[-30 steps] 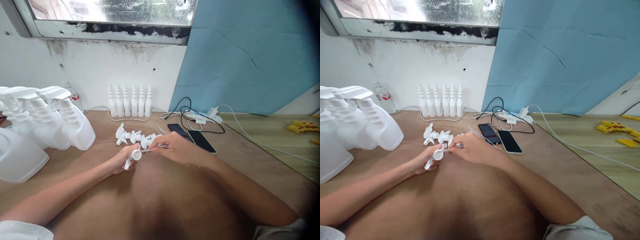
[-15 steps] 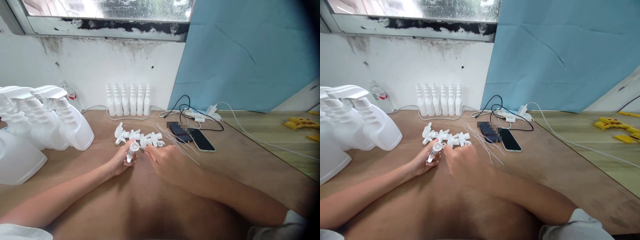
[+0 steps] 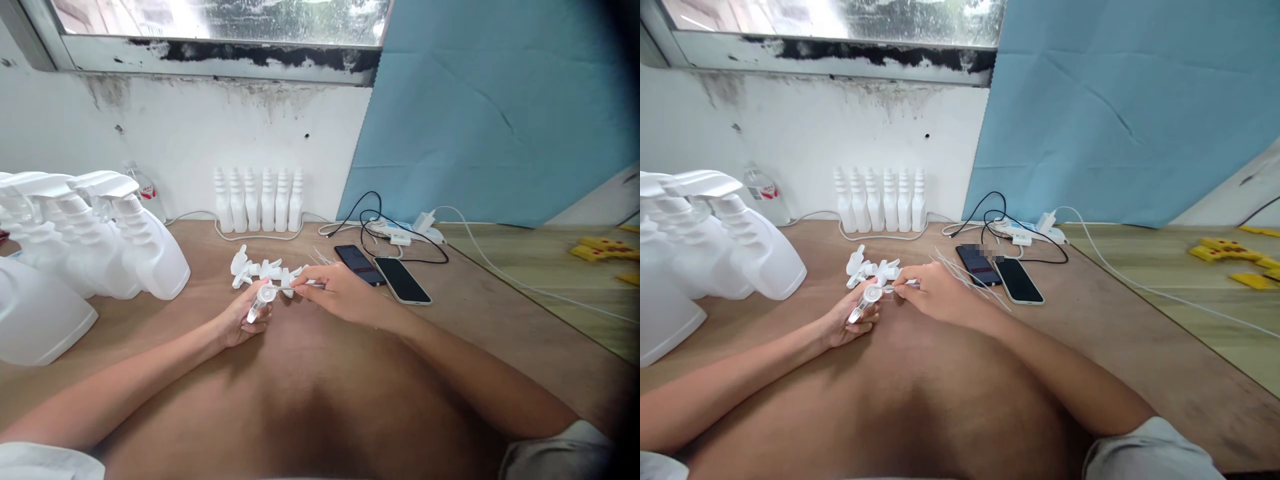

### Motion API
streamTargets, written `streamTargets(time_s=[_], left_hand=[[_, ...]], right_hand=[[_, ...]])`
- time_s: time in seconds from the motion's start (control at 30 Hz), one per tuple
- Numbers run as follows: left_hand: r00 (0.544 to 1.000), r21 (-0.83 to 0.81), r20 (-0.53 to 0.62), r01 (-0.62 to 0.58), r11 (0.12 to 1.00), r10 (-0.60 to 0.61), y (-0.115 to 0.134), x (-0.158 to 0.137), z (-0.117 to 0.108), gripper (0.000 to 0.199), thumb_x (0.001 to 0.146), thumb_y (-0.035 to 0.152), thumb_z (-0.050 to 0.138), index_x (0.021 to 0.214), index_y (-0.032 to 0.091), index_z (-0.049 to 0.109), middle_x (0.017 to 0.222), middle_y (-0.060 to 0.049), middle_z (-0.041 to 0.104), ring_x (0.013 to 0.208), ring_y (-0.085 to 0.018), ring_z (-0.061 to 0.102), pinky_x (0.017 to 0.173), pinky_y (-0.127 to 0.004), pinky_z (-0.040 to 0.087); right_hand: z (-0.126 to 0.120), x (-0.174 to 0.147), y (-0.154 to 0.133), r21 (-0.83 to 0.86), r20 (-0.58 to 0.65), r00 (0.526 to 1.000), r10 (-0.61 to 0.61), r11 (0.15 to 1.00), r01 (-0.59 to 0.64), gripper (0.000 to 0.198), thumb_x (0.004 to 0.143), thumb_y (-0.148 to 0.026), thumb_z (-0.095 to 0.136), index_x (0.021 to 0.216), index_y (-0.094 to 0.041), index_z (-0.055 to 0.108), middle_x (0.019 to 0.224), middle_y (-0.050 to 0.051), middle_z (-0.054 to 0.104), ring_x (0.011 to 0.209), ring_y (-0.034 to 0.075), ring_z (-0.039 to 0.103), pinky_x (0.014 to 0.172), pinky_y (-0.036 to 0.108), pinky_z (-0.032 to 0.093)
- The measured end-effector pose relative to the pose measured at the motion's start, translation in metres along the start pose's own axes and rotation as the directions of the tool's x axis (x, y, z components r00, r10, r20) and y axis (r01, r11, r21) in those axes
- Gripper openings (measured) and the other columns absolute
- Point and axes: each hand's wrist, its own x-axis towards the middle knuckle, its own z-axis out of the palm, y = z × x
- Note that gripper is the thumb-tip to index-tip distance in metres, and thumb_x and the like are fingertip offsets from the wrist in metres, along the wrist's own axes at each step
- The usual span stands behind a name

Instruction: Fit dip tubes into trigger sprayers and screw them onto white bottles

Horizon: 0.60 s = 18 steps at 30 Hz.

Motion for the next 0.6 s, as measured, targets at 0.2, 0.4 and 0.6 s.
streamTargets(time_s=[0.2, 0.4, 0.6], left_hand=[[1.000, -0.028, -0.018, 0.007, 1.000, -0.008, 0.001, 0.002, 0.001, 0.040, 0.091, 0.051, 0.049, 0.072, 0.016, 0.051, 0.039, 0.005, 0.039, 0.030, -0.003, 0.018, 0.024, -0.009, 0.013], [0.999, 0.038, -0.002, 0.047, 0.998, -0.047, 0.001, -0.001, 0.001, 0.039, 0.090, 0.054, 0.050, 0.077, 0.017, 0.053, 0.038, 0.006, 0.038, 0.030, -0.004, 0.019, 0.025, -0.009, 0.017], [0.995, 0.305, -0.096, 0.023, 0.952, 0.007, -0.007, -0.003, 0.016, 0.040, 0.085, 0.057, 0.055, 0.075, 0.019, 0.049, 0.038, 0.007, 0.038, 0.030, -0.006, 0.024, 0.027, -0.013, 0.022]], right_hand=[[0.003, 0.001, 0.004, 0.039, -0.030, 1.000, -0.004, 0.999, 0.006, 0.023, 0.088, -0.026, 0.054, 0.091, -0.016, 0.074, 0.075, 0.000, 0.070, 0.059, 0.008, 0.052, 0.061, 0.022, 0.037], [-0.003, 0.001, 0.011, 0.075, 0.018, 0.998, -0.057, 0.996, 0.055, 0.024, 0.088, -0.031, 0.056, 0.093, -0.017, 0.074, 0.088, 0.003, 0.072, 0.075, 0.012, 0.060, 0.067, 0.022, 0.041], [-0.019, 0.004, 0.014, 0.227, 0.208, 0.974, -0.095, 0.973, 0.046, 0.025, 0.084, -0.035, 0.061, 0.089, -0.014, 0.074, 0.080, 0.003, 0.068, 0.068, 0.011, 0.054, 0.060, 0.022, 0.038]])
